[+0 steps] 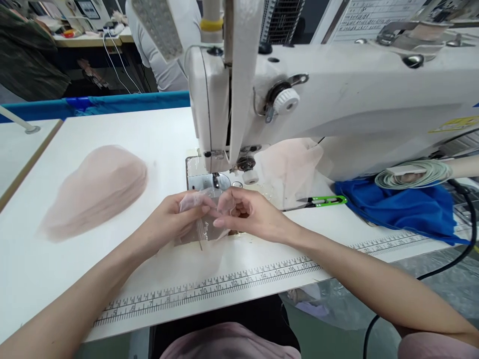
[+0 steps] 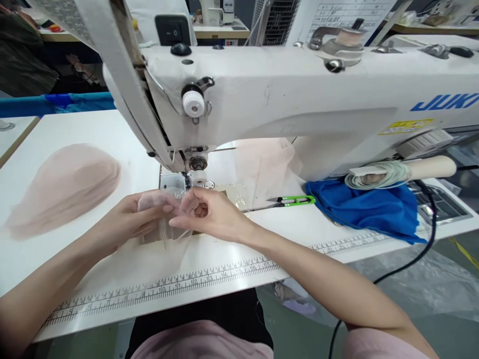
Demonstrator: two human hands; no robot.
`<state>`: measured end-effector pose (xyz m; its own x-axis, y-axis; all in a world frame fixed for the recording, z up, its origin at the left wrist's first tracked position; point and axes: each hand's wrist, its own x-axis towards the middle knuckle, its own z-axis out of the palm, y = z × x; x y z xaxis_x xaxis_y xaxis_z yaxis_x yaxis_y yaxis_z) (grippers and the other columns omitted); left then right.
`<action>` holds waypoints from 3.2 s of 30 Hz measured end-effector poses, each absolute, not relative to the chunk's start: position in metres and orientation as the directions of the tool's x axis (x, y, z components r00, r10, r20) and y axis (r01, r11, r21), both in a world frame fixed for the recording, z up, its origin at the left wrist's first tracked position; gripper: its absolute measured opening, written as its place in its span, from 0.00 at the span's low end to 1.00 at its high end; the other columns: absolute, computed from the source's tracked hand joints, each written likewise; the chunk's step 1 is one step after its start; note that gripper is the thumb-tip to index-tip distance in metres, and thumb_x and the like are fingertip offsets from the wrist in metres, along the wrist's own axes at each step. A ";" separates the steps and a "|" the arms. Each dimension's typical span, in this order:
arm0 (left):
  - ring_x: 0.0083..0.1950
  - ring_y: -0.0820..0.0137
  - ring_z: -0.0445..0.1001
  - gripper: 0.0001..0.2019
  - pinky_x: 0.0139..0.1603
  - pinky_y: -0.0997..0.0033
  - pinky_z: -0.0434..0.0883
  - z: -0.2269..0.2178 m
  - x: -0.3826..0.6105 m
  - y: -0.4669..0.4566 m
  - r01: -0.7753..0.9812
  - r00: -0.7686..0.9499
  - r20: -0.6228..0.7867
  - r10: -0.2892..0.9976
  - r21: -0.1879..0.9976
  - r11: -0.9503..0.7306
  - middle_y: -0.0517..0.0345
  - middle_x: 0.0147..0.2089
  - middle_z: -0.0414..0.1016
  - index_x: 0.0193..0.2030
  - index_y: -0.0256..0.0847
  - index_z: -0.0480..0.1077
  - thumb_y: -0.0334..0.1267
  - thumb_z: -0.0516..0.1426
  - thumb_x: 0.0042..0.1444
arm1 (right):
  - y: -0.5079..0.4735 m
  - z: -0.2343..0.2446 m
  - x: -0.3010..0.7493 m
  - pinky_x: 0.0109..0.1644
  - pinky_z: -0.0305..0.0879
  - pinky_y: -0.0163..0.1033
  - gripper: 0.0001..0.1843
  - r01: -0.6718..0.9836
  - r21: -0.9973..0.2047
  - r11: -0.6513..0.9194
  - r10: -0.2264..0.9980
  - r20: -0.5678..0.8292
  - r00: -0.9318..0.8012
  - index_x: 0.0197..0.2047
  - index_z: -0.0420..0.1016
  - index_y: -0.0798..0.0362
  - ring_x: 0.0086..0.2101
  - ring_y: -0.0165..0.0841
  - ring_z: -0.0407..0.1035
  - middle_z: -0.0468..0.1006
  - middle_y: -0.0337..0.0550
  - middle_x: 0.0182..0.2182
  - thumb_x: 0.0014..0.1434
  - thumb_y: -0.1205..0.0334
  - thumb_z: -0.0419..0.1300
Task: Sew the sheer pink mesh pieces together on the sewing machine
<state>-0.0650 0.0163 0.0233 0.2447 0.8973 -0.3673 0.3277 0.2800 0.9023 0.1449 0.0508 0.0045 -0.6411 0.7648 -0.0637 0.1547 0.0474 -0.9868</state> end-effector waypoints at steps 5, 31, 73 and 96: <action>0.19 0.79 0.52 0.14 0.19 0.76 0.52 0.024 -0.066 0.018 0.315 0.248 -0.356 0.901 0.909 0.272 0.61 0.29 0.74 0.44 0.46 0.77 0.51 0.58 0.59 | 0.053 0.001 0.148 0.27 0.65 0.33 0.13 0.170 -0.982 0.084 0.788 -0.039 -0.614 0.44 0.69 0.52 0.25 0.24 0.66 0.75 0.36 0.32 0.55 0.65 0.65; 0.29 0.72 0.75 0.11 0.26 0.76 0.70 0.018 -0.054 0.011 0.533 0.171 -0.071 0.983 0.846 -0.031 0.61 0.33 0.81 0.36 0.46 0.79 0.49 0.63 0.53 | 0.053 -0.002 0.154 0.19 0.68 0.26 0.10 0.037 -0.985 -0.168 0.785 -0.156 -0.599 0.30 0.77 0.57 0.18 0.24 0.73 0.78 0.35 0.21 0.51 0.61 0.72; 0.21 0.75 0.70 0.10 0.21 0.77 0.66 0.013 -0.051 0.007 0.659 0.047 0.139 0.989 0.740 -0.136 0.66 0.24 0.78 0.30 0.47 0.78 0.49 0.62 0.53 | 0.048 0.001 0.150 0.33 0.72 0.28 0.06 0.130 -0.923 0.363 0.792 0.232 -0.565 0.39 0.76 0.54 0.30 0.24 0.75 0.80 0.36 0.29 0.57 0.70 0.64; 0.24 0.75 0.76 0.07 0.24 0.79 0.70 0.019 -0.049 -0.005 0.628 0.324 0.504 0.800 0.518 -0.581 0.64 0.29 0.81 0.39 0.46 0.78 0.41 0.59 0.62 | 0.048 -0.006 0.161 0.21 0.61 0.34 0.13 0.299 -0.290 0.909 0.414 0.561 -0.716 0.36 0.80 0.45 0.22 0.26 0.70 0.81 0.35 0.25 0.67 0.60 0.54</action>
<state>-0.0485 -0.0048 0.0193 0.3238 0.8004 0.5045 0.6281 -0.5807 0.5181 0.1611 0.0478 -0.0060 -0.7165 0.4142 0.5614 0.2985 0.9093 -0.2899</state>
